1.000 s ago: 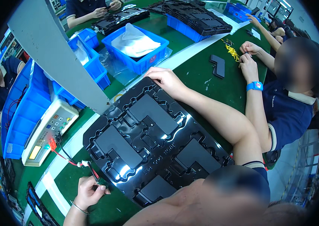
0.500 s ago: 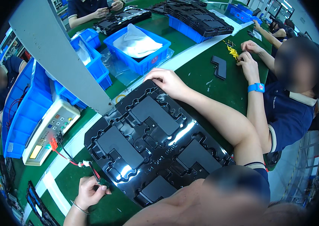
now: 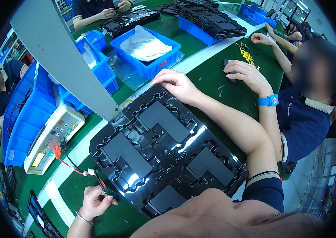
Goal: The person places an electronic component into a plastic tray by hand, then lifts the tray and stacks it onto a pile of trays on the upper shelf.
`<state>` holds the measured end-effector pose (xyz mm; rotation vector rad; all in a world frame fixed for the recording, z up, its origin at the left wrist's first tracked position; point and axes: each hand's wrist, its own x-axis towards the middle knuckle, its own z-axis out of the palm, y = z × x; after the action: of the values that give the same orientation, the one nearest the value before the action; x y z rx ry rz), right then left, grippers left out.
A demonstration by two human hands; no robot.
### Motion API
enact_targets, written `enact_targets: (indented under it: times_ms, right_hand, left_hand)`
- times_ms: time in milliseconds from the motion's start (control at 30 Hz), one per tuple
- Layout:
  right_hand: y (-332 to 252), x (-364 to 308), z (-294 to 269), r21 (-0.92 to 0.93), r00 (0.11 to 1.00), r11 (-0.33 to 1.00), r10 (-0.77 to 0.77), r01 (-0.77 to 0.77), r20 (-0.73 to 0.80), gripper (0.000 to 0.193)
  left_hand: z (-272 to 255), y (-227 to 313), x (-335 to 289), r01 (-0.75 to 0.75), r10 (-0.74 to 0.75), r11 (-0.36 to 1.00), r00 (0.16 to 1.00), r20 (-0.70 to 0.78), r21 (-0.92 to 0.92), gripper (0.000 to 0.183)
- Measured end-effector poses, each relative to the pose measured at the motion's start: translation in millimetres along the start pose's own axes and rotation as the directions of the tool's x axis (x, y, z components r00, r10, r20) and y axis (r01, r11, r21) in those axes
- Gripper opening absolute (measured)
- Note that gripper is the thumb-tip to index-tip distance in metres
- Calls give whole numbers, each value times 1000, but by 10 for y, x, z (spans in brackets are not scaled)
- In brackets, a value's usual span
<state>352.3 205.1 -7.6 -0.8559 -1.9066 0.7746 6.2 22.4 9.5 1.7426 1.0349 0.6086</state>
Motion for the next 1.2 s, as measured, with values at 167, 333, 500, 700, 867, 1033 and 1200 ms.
enact_targets:
  times_ms: [167,333,500,700,867,1033,1200]
  right_hand:
    - [13,8,27,44,997,999,-25,29,-71,16]
    - [63,0,56,100,996,995,27,-19,-86,13]
    - [106,-2,25,65,995,993,97,-97,-1,14]
    - [133,3,48,147,996,989,44,-33,-74,9]
    - [81,5,27,173,998,984,41,-32,-48,11]
    - [110,17,26,198,999,979,38,-36,-7,13]
    - [101,20,18,202,996,976,85,-86,15,11]
  left_hand:
    - [-6,7,2,-9,9,1000,1000,16,23,15]
    - [1,13,3,-17,17,1000,1000,0,13,15]
    - [7,2,1,-8,8,1000,1000,-6,0,15]
    - [6,7,4,-11,11,1000,1000,-3,19,14]
    - [2,-12,-7,-21,21,1000,1000,-8,14,13]
    - [5,22,17,-24,24,1000,1000,3,5,14]
    - [5,18,17,-19,19,1000,1000,5,16,14]
